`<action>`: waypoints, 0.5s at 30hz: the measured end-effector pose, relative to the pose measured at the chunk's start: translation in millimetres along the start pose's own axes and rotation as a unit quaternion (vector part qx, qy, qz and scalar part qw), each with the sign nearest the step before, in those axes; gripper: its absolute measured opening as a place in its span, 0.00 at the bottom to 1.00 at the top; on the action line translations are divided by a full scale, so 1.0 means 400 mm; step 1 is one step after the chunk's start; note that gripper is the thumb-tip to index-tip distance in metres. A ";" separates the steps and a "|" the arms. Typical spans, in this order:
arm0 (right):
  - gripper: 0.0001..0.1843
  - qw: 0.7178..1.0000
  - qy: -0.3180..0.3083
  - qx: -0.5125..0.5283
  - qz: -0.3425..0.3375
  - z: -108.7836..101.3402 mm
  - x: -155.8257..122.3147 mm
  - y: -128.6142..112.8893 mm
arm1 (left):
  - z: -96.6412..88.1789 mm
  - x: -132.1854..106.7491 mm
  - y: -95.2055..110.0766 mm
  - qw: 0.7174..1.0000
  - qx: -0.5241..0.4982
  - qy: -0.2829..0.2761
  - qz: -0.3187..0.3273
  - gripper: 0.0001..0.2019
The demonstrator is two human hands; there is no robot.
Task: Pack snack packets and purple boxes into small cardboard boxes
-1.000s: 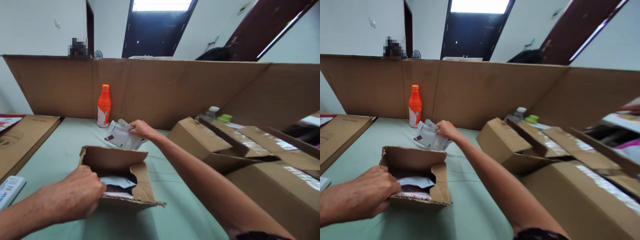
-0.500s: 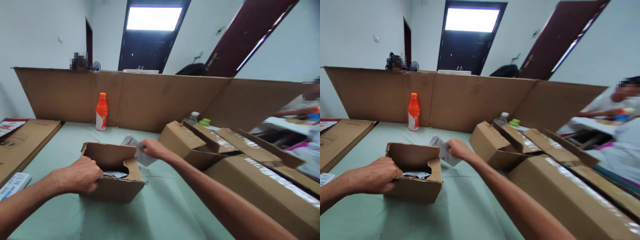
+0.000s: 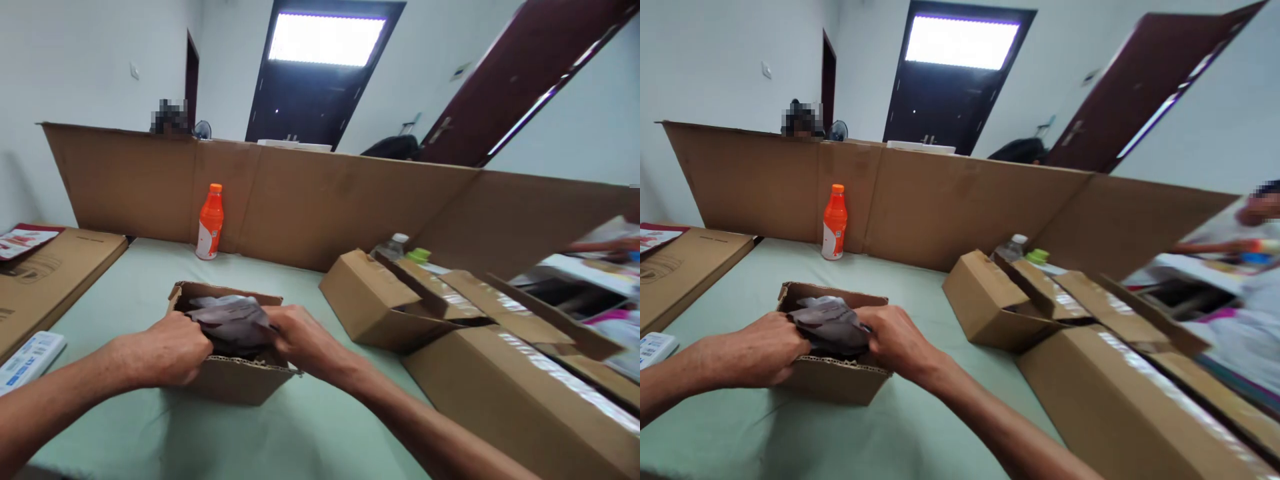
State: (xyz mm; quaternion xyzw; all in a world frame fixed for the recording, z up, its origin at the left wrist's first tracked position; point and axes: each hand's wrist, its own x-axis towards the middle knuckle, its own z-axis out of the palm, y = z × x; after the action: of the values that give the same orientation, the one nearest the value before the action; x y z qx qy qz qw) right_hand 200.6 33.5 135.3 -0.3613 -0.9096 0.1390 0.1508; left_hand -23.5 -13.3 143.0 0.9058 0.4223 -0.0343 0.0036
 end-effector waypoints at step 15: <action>0.15 0.958 -0.261 -0.120 -0.013 0.115 0.201 -0.032 | 0.002 0.004 -0.007 0.999 0.038 -0.006 0.029 0.06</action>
State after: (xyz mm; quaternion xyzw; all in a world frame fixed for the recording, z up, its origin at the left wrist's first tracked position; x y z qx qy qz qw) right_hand 119.8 74.3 111.6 -0.3159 -0.9321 0.1159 -0.1345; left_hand -24.6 -10.2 142.1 0.9171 0.3938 -0.0555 -0.0278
